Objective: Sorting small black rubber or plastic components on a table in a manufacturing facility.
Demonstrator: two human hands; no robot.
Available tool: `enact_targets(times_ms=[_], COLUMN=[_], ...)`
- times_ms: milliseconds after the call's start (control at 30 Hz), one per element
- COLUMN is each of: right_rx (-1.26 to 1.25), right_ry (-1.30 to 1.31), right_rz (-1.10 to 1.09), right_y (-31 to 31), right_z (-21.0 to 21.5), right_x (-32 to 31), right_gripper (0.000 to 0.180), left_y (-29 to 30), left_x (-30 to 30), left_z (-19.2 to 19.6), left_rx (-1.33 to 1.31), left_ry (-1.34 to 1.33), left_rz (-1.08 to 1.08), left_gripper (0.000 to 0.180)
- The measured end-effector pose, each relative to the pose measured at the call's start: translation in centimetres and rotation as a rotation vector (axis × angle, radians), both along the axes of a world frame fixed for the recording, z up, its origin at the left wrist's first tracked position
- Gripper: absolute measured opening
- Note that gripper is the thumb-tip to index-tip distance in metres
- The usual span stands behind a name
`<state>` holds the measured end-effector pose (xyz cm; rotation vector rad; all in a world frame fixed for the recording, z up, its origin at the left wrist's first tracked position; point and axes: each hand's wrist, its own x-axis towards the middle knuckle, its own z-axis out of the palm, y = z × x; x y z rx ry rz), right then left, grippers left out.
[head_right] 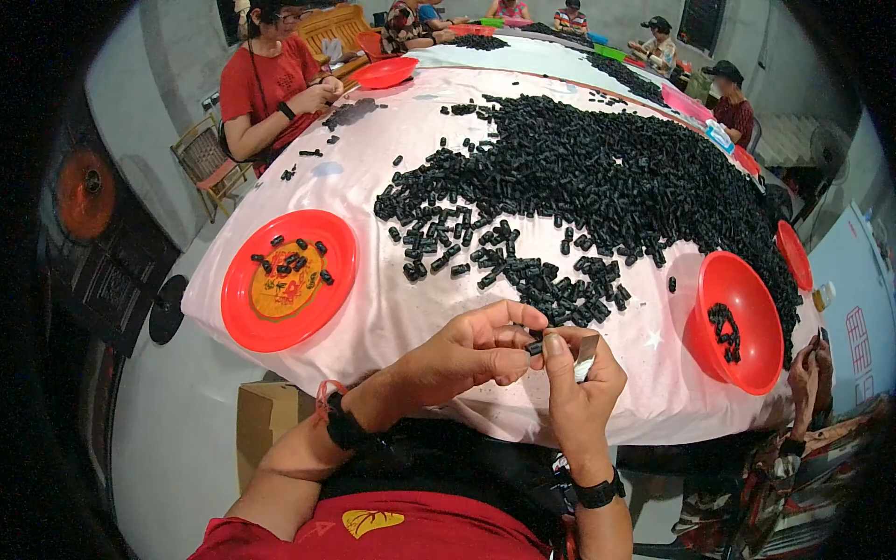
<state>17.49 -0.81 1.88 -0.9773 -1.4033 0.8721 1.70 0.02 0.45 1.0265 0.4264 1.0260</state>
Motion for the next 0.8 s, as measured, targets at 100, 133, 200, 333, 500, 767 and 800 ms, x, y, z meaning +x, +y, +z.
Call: enact_targets(times_ms=[100, 133, 200, 333, 500, 767, 800], right_rx=[0.002, 0.023, -0.010, 0.014, 0.012, -0.074, -0.076], right_ry=[-0.032, -0.075, -0.072, -0.075, -0.160, -0.224, -0.223], right_rz=[-0.049, -0.082, -0.055, 0.041, 0.114, 0.142, 0.137], right_y=[0.3, 0.4, 0.2, -0.1, -0.1, 0.3, 0.3], right_z=[-0.6, -0.9, -0.9, -0.9, -0.2, -0.6, -0.6], right_x=[0.3, 0.4, 0.5, 0.1, 0.2, 0.9, 0.8], right_gripper=[0.017, 0.017, 0.017, 0.018, 0.019, 0.024, 0.024], left_y=[-0.1, -0.1, -0.2, 0.0, -0.2, -0.3, -0.4], left_x=[0.1, 0.1, 0.1, 0.0, -0.1, -0.4, -0.6], left_z=[0.4, 0.5, 0.6, 0.4, 0.5, 0.8, 0.8], left_rx=[0.007, 0.005, -0.023, -0.027, -0.040, -0.052, -0.057], left_ry=[0.065, 0.066, 0.127, 0.149, 0.131, 0.096, 0.112], left_rz=[0.067, 0.067, 0.136, 0.177, 0.193, 0.092, 0.081], left_gripper=[0.025, 0.025, 0.019, 0.018, 0.021, 0.024, 0.024])
